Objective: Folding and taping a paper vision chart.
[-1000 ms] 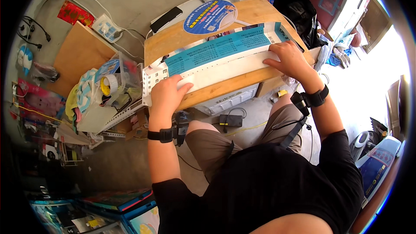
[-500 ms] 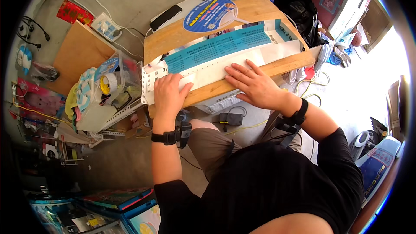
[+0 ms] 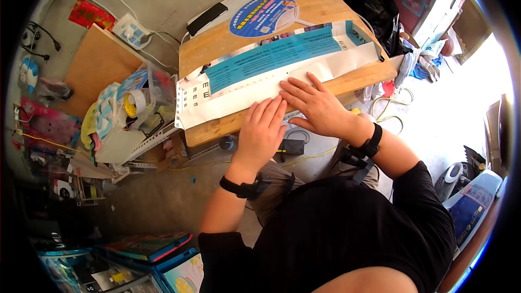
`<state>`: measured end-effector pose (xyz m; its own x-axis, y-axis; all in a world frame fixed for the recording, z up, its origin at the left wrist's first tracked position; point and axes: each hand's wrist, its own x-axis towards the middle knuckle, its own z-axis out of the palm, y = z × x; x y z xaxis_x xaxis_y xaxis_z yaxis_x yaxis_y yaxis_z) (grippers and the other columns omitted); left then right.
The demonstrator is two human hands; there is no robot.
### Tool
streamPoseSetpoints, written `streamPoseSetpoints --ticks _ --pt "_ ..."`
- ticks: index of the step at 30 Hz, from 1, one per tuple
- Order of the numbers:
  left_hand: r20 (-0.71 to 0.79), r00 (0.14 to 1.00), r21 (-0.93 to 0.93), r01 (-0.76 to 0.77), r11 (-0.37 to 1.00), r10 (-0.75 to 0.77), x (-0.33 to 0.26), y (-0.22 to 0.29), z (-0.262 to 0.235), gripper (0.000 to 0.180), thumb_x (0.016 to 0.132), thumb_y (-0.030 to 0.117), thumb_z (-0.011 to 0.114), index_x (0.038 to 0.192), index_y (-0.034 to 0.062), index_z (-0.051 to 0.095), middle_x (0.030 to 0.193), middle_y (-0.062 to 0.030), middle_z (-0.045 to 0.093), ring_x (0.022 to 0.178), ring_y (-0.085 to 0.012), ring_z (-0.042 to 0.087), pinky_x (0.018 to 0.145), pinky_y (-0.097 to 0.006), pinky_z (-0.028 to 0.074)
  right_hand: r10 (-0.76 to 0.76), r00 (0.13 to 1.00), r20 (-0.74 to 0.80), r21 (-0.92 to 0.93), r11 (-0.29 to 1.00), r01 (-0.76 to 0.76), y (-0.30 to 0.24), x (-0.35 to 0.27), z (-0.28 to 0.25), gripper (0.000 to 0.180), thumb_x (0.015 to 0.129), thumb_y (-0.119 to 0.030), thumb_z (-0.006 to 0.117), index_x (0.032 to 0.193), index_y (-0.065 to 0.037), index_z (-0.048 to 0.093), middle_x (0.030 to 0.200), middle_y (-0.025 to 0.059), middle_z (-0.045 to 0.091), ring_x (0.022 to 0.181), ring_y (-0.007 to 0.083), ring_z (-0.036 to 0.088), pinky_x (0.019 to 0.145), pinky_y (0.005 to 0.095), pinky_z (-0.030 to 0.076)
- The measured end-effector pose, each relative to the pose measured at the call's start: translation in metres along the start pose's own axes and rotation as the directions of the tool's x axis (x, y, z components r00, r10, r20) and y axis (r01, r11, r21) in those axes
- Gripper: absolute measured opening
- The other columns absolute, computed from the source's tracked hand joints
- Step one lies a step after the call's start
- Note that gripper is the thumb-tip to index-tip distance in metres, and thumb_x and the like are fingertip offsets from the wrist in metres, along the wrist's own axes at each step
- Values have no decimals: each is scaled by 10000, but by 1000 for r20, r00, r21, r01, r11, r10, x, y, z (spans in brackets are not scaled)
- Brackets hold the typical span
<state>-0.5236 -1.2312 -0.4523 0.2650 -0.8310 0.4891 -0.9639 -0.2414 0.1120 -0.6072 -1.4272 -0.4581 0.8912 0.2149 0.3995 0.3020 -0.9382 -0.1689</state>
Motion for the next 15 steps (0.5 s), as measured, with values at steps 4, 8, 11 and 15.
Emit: streamPoseSetpoints --ticks 4,8,11,15 --pt "7 999 -21 41 999 -41 3 5 1 556 756 114 726 1275 4 557 1292 -119 564 1179 -315 518 1008 -430 422 -15 1000 9 3 1000 15 2 0 -1 642 848 -352 669 1368 -23 484 1476 126 434 1395 277 360 1170 497 208" --pt "28 997 -55 68 996 -67 5 3 0 571 754 140 742 1281 18 559 1294 -116 562 1173 -314 521 1012 -433 417 -23 1000 6 -8 1000 23 7 -6 -3 652 856 -355 663 1380 -19 471 1478 126 432 1394 278 360 1171 479 217" --pt "26 993 -49 114 992 -113 1 1 -1 560 756 139 745 1276 31 566 1299 -113 558 1164 -316 524 1000 -426 426 3 1000 14 -10 1000 -3 14 -14 -7 664 861 -363 658 1391 -16 459 1480 125 429 1392 279 363 1170 471 223" --pt "11 982 -62 189 980 -189 -10 -5 -6 536 763 143 745 1259 30 576 1253 -111 572 1135 -321 536 967 -412 446 60 998 -1 -59 996 -60 24 -27 -19 664 870 -368 650 1393 -10 454 1475 134 434 1386 284 373 1165 467 241"
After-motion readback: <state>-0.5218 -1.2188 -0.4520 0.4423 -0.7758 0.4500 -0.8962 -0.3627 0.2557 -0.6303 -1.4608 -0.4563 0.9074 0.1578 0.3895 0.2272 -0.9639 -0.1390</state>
